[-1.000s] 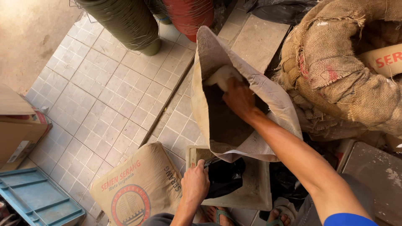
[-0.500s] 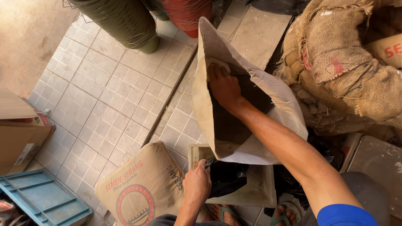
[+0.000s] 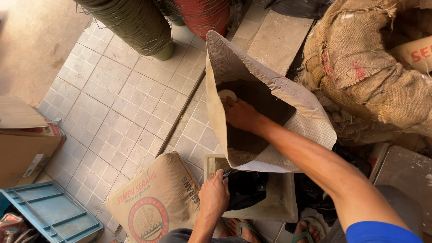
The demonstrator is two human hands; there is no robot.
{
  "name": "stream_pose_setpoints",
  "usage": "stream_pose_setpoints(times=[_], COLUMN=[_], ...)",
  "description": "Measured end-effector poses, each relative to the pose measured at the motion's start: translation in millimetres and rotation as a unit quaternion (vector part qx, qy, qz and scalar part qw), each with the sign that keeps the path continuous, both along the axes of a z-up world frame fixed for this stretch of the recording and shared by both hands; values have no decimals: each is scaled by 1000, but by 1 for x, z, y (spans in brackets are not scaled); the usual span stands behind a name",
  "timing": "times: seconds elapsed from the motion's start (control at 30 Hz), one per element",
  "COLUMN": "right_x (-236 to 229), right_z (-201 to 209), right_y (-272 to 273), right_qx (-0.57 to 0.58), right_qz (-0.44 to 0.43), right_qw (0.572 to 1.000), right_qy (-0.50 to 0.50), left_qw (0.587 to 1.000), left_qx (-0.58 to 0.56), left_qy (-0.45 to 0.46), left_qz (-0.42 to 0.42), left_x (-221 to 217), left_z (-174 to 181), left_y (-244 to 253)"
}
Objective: The person scoops grey powder from a large paper bag into a small black plastic bag and then ties the bag shut.
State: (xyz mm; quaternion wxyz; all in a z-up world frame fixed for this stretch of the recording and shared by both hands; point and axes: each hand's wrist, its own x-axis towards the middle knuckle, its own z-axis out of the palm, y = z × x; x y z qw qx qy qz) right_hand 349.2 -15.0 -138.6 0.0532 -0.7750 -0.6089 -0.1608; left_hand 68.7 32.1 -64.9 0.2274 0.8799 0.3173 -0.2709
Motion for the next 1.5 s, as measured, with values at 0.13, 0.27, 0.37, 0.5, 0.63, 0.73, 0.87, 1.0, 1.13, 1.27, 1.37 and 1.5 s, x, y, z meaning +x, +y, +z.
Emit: stream_pose_setpoints(times=[0.13, 0.27, 0.37, 0.5, 0.63, 0.73, 0.87, 1.0, 1.13, 1.27, 1.37, 1.5], right_x=[34, 50, 44, 45, 59, 57, 56, 44, 31, 13, 7, 2], right_z=[14, 19, 1, -14, -8, -3, 4, 11, 13, 17, 19, 33], right_y=[-11, -17, -20, -8, -8, -12, -26, -35, -45, -57, -71, -90], right_qx=[-109, 63, 53, -1, -105, -160, -157, -185, -168, -180, -160, -92], right_qz=[-44, -120, -135, -76, -111, -128, -176, -207, -188, -213, -217, -246], right_qw=[978, 990, 989, 995, 973, 957, 930, 905, 915, 878, 859, 811], right_qy=[171, 38, 15, 66, 175, 206, 282, 323, 314, 389, 436, 522], left_qw=[1000, 1000, 1000, 1000, 1000, 1000, 1000, 1000, 1000, 1000, 999, 998], left_qx=[2, -2, -5, 0, -3, 3, 7, 9, 8, -8, -9, -6], left_qy=[6, 0, -6, -16, -4, 3, 0, 3, -1, -17, -31, -45], left_qz=[-3, -4, -6, -10, -3, 2, 1, 4, -5, -11, -22, -42], left_x=[0, 2, 6, 1, 0, -5, -6, -4, 2, 6, 6, 8], left_z=[-2, 1, 2, -3, 8, 5, 4, 4, 7, 16, 13, 17], left_y=[0, -1, 0, 3, 6, 8, 8, 7, 3, -2, -6, -9])
